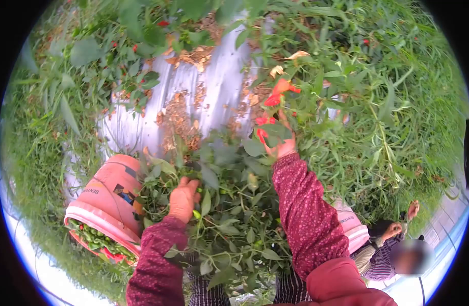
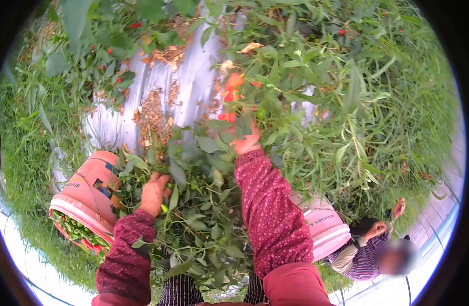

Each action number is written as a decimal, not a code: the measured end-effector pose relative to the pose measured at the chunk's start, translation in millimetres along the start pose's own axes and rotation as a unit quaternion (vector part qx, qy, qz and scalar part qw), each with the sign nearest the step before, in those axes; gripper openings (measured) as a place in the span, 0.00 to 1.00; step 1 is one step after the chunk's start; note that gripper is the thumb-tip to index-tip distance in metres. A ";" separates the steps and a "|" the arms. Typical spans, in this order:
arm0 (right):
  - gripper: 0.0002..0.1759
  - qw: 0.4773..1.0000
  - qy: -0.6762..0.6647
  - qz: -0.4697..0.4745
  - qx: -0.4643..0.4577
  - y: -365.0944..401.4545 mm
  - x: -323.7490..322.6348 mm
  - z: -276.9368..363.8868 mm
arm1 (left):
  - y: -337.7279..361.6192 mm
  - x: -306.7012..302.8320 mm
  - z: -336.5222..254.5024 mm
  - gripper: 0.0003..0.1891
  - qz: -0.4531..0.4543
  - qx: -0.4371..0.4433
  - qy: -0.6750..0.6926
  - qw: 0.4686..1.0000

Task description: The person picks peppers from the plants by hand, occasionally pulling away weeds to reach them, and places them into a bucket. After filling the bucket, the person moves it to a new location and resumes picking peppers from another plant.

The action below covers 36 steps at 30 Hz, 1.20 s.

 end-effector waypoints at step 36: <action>0.23 0.987 0.032 0.087 0.129 0.1 -45.3 14.8 | -160.2 -36.7 -141.4 0.24 0.035 -0.027 0.489 0.871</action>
Point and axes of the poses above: each hand's wrist, its own y-axis away from the middle knuckle, its own x-axis out of the palm, z = x × y, the point moved 1 cm from there along -y, towards the middle knuckle, and after that the axes turned 11 degrees about -y, right-handed, at the moved point
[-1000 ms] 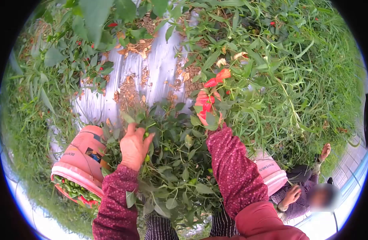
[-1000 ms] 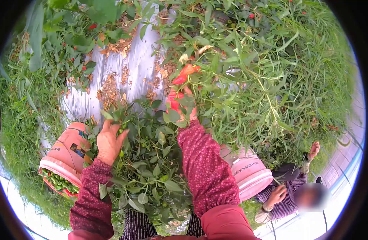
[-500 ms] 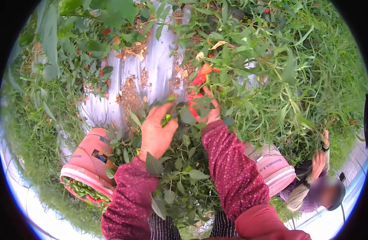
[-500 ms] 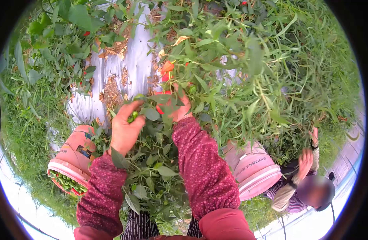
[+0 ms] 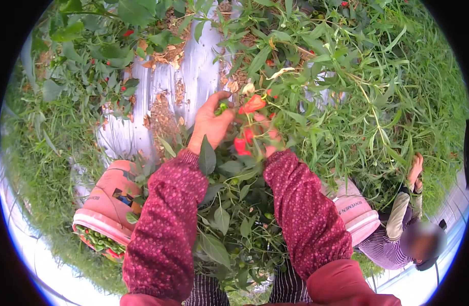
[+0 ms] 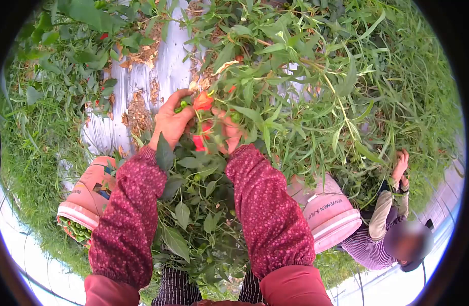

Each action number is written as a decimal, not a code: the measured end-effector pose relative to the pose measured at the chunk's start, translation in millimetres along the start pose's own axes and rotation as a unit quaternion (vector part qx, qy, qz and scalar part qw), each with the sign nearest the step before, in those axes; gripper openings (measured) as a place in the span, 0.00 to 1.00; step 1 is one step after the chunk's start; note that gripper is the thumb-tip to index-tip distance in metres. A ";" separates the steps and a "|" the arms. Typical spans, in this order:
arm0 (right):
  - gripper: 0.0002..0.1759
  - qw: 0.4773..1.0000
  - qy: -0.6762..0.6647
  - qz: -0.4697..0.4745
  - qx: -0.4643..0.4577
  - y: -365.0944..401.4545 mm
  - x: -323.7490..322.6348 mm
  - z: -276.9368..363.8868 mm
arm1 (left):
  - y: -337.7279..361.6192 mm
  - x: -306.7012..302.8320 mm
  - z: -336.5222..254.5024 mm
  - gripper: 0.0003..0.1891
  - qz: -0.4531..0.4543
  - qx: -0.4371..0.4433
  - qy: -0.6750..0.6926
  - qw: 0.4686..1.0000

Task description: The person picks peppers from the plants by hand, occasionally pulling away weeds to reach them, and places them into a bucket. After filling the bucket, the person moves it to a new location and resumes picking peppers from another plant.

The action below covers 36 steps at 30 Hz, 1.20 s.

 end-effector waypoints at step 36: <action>0.19 0.996 -0.024 -0.012 -0.088 -10.4 14.7 -18.5 | 51.8 -23.9 -31.0 0.13 0.075 0.080 -0.074 0.991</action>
Point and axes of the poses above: each hand's wrist, its own y-axis away from the middle knuckle, its own x-axis out of the palm, z = x × y, the point moved 1 cm from there along -y, towards the middle knuckle, and after that the axes turned 11 degrees about -y, right-handed, at the moved point
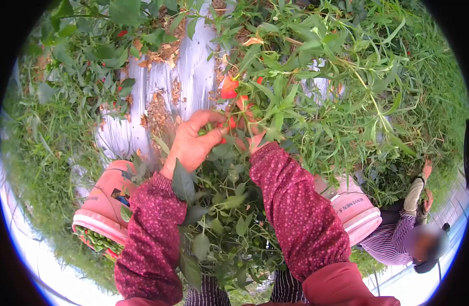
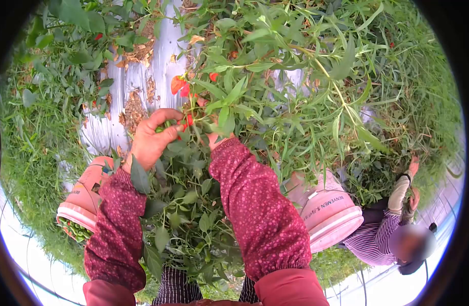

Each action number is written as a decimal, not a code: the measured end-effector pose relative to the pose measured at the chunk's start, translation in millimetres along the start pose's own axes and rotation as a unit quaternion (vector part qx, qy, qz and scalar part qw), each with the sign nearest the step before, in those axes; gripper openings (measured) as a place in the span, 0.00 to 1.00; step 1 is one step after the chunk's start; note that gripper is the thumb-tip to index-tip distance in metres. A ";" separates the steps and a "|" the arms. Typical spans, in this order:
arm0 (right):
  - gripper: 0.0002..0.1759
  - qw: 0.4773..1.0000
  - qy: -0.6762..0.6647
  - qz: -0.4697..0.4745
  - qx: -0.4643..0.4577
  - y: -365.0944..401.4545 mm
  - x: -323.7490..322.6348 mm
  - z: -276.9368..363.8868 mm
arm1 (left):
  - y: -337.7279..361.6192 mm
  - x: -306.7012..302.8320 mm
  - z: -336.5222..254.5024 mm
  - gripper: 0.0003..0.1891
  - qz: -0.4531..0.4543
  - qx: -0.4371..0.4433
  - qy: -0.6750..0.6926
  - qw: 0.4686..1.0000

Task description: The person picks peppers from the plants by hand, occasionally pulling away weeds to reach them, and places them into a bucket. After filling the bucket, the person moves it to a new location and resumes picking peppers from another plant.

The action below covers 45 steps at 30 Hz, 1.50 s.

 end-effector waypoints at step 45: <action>0.22 0.982 0.171 0.014 -0.076 12.0 1.7 -8.1 | 31.9 36.5 18.3 0.18 -0.142 -0.010 -0.120 0.982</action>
Point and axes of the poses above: each hand's wrist, its own y-axis away from the middle knuckle, its own x-axis out of the palm, z = x × y, the point moved 1 cm from there along -y, towards the middle knuckle, and after that the axes turned 11 degrees about -y, right-handed, at the moved point
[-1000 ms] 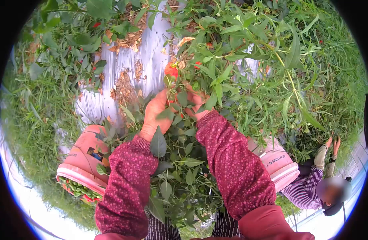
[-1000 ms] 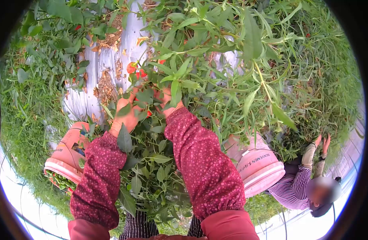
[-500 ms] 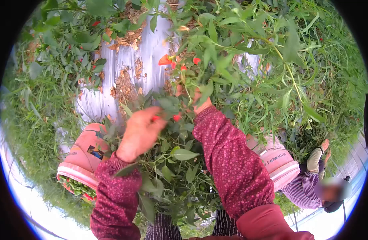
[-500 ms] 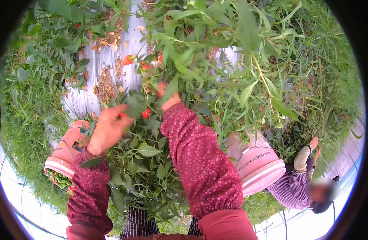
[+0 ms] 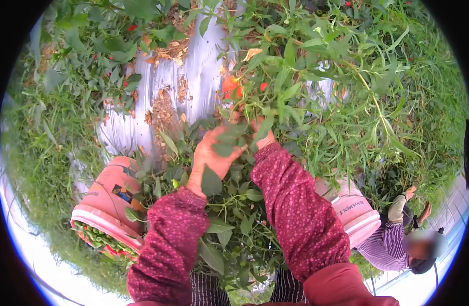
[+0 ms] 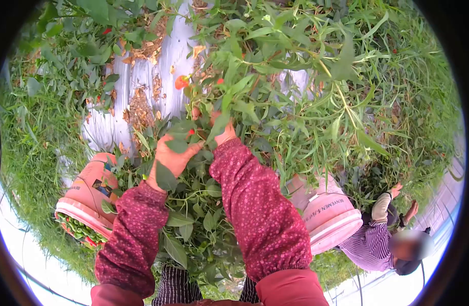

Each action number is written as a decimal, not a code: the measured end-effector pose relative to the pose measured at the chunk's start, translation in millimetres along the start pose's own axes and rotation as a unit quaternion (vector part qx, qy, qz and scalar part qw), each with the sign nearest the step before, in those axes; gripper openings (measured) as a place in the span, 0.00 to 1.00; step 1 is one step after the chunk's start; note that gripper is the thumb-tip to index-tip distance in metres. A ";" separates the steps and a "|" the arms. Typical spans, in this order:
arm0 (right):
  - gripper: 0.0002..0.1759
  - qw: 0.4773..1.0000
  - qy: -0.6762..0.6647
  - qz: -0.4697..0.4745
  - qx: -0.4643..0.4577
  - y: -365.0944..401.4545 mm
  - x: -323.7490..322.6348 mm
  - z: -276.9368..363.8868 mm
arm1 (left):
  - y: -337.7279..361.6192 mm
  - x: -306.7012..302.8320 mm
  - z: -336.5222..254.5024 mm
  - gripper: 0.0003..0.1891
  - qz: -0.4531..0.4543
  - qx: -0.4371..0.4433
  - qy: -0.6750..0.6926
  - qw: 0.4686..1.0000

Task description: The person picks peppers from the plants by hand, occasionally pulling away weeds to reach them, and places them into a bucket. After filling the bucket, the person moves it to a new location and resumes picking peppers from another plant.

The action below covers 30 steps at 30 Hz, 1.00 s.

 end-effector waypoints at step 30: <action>0.21 0.997 0.040 -0.014 0.069 0.7 -5.9 11.5 | -56.2 -16.3 -31.8 0.19 0.020 0.065 -0.162 0.984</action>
Point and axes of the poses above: each hand's wrist, its own y-axis away from the middle knuckle, its own x-axis out of the palm, z = x × y, the point moved 1 cm from there along -y, towards the middle knuckle, and after that the axes turned 11 degrees about -y, right-handed, at the moved point
